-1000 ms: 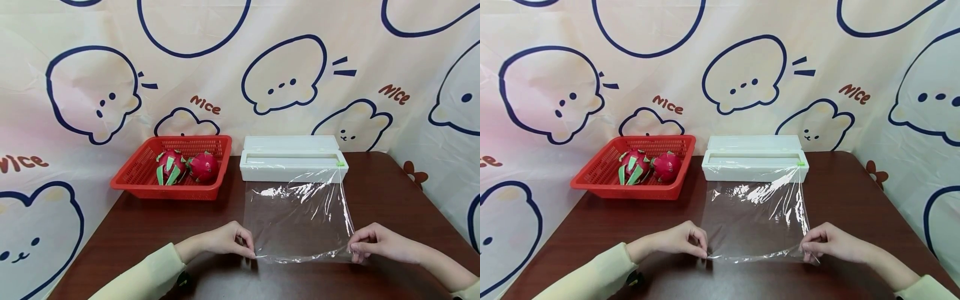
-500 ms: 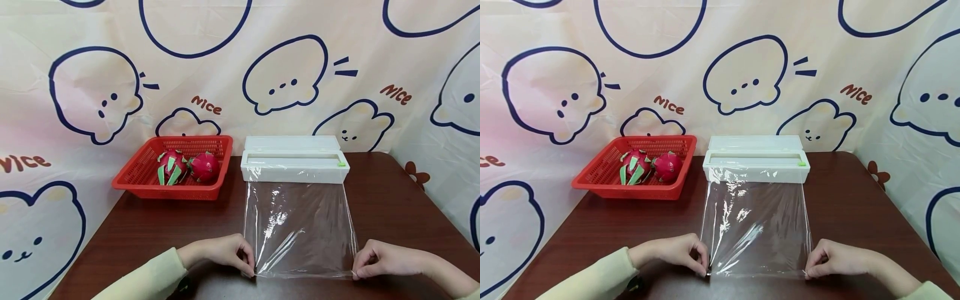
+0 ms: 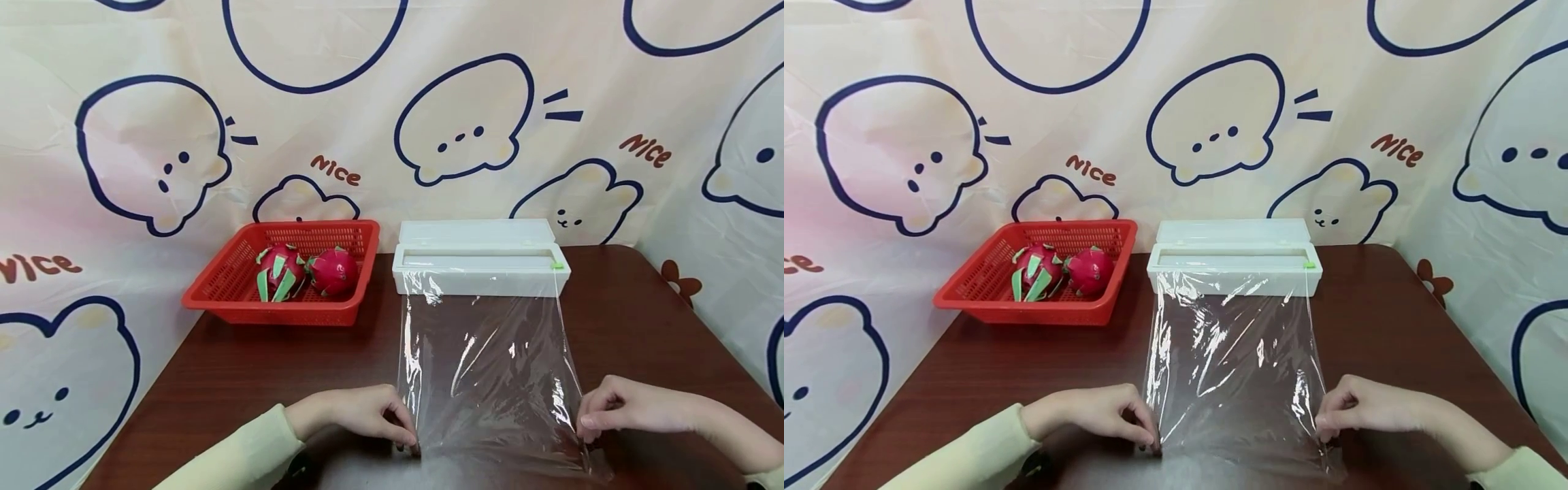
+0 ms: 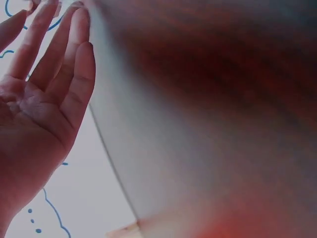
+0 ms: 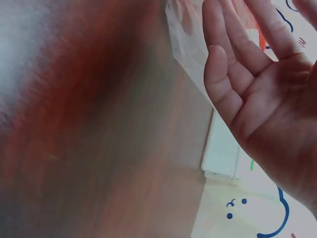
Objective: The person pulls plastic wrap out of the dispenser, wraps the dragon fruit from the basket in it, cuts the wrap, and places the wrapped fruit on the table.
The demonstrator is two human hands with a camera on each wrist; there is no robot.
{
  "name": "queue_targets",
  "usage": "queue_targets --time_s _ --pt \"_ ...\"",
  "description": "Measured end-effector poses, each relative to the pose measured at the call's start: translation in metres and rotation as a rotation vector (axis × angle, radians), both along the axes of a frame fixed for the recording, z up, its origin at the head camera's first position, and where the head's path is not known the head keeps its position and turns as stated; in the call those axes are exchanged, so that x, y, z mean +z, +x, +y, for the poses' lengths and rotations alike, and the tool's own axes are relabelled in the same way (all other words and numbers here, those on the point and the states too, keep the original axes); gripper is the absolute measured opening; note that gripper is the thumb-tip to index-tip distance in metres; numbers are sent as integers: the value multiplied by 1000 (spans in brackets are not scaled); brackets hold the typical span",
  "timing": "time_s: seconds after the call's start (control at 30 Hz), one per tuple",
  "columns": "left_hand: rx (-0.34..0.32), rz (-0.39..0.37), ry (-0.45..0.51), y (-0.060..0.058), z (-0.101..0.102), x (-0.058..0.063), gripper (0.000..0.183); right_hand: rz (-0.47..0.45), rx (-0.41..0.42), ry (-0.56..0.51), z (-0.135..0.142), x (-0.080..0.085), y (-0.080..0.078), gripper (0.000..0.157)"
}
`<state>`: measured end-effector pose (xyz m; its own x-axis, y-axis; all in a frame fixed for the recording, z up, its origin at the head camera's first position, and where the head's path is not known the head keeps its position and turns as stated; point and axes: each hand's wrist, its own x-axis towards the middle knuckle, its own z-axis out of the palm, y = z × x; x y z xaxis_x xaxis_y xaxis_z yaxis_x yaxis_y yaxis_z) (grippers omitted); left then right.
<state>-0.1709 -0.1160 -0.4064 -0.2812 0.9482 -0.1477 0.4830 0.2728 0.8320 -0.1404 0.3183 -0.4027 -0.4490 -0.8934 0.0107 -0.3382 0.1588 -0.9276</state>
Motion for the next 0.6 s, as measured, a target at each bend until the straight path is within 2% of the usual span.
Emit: queue_targets --time_s 0.1,0.2,0.33,0.43,0.6 --pt "-52 62 -11 -1 0 7 17 74 -24 -21 1 5 -6 34" --pt "-89 87 -8 -2 1 12 18 131 -73 -14 2 10 -12 32" --pt "-109 133 17 -7 4 17 17 185 -158 35 -1 19 -20 27" --pt "-56 187 51 -17 6 21 14 259 -224 74 -6 26 -27 22" --pt "135 248 110 -46 13 23 20 368 -336 92 -19 31 -40 18"
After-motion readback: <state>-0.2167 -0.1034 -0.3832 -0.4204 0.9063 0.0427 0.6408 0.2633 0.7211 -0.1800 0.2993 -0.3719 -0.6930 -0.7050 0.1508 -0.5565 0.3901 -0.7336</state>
